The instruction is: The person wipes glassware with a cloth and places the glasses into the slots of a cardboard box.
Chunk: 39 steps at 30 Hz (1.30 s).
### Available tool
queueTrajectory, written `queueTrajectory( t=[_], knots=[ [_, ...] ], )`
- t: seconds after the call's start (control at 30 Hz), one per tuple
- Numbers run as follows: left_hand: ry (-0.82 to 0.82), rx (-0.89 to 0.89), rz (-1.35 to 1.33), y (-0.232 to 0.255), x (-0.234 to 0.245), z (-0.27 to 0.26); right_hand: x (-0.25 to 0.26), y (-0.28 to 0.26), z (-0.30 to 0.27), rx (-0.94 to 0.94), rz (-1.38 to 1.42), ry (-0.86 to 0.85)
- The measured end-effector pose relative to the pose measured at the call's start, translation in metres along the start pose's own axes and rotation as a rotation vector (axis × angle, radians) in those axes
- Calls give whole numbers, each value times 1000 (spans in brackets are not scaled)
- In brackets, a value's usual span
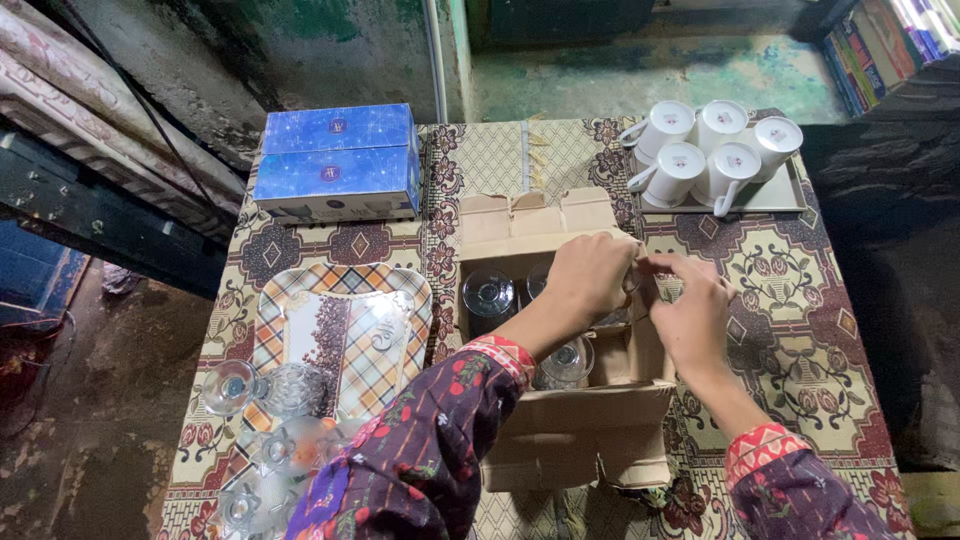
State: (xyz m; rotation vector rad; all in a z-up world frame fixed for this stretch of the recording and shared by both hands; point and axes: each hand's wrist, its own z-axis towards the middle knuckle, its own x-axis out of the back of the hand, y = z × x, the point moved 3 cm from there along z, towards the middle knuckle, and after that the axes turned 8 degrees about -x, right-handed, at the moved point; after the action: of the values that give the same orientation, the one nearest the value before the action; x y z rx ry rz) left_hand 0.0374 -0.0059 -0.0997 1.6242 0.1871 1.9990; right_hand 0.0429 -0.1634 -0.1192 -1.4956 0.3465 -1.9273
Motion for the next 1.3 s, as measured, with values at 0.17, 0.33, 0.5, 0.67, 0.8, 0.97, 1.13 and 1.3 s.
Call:
queueTrajectory(
  t=[0.17, 0.33, 0.5, 0.67, 0.8, 0.97, 1.13, 1.3],
  knots=[
    [-57, 10, 29, 1, -17, -2, -1, 10, -3, 103, -93, 12],
    [-70, 25, 64, 7, -22, -9, -1, 9, -4, 139, -110, -7],
    [6, 87, 33, 19, -18, -11, 2, -1, -2, 164, -255, -27],
    [140, 84, -31, 25, 21, -41, 14, -31, -5, 237, -193, 17],
    [327, 134, -123, 33, 65, -86, 19, -69, -12, 265, -34, -7],
    [556, 155, -35, 25, 109, -144, 10, -122, -30, 345, 116, -131],
    [612, 371, 121, -13, 150, -211, -18, -178, -48, 399, 256, -258],
    [531, 653, 293, -60, 186, -275, -62, -227, -66, 449, 373, -488]
  ],
)
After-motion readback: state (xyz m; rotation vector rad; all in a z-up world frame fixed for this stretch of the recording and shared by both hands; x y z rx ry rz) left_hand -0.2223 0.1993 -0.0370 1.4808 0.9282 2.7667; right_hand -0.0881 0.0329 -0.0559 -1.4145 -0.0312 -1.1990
